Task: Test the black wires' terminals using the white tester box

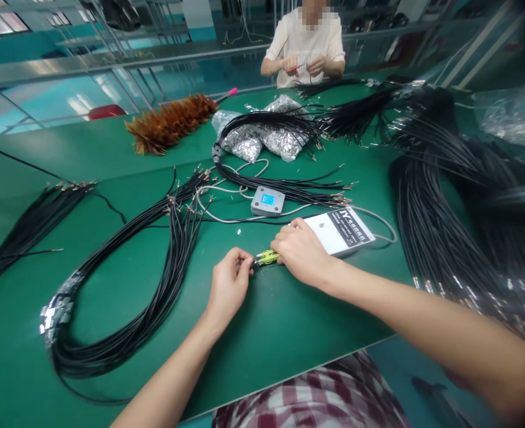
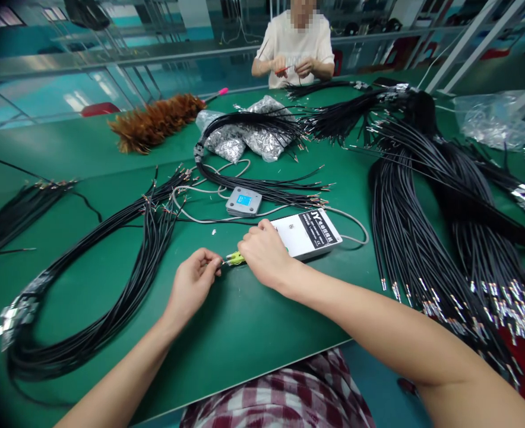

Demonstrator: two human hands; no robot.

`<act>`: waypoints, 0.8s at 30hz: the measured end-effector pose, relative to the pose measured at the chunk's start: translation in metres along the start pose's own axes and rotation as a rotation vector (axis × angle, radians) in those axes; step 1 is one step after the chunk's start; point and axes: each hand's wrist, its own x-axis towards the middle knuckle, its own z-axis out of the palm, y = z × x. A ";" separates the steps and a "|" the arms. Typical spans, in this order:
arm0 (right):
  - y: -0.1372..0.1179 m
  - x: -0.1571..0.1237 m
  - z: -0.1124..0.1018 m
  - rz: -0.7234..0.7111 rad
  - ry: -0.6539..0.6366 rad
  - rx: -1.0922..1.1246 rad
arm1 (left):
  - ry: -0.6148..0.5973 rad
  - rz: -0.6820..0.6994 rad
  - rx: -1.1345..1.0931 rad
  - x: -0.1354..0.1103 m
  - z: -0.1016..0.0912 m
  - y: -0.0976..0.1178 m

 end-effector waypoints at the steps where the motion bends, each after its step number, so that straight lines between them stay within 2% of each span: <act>1: 0.000 0.000 0.000 -0.001 0.002 -0.004 | 0.006 0.007 0.011 0.002 0.001 -0.001; 24: 0.002 -0.001 0.002 0.002 0.053 0.007 | 0.053 0.021 0.036 0.007 0.010 -0.007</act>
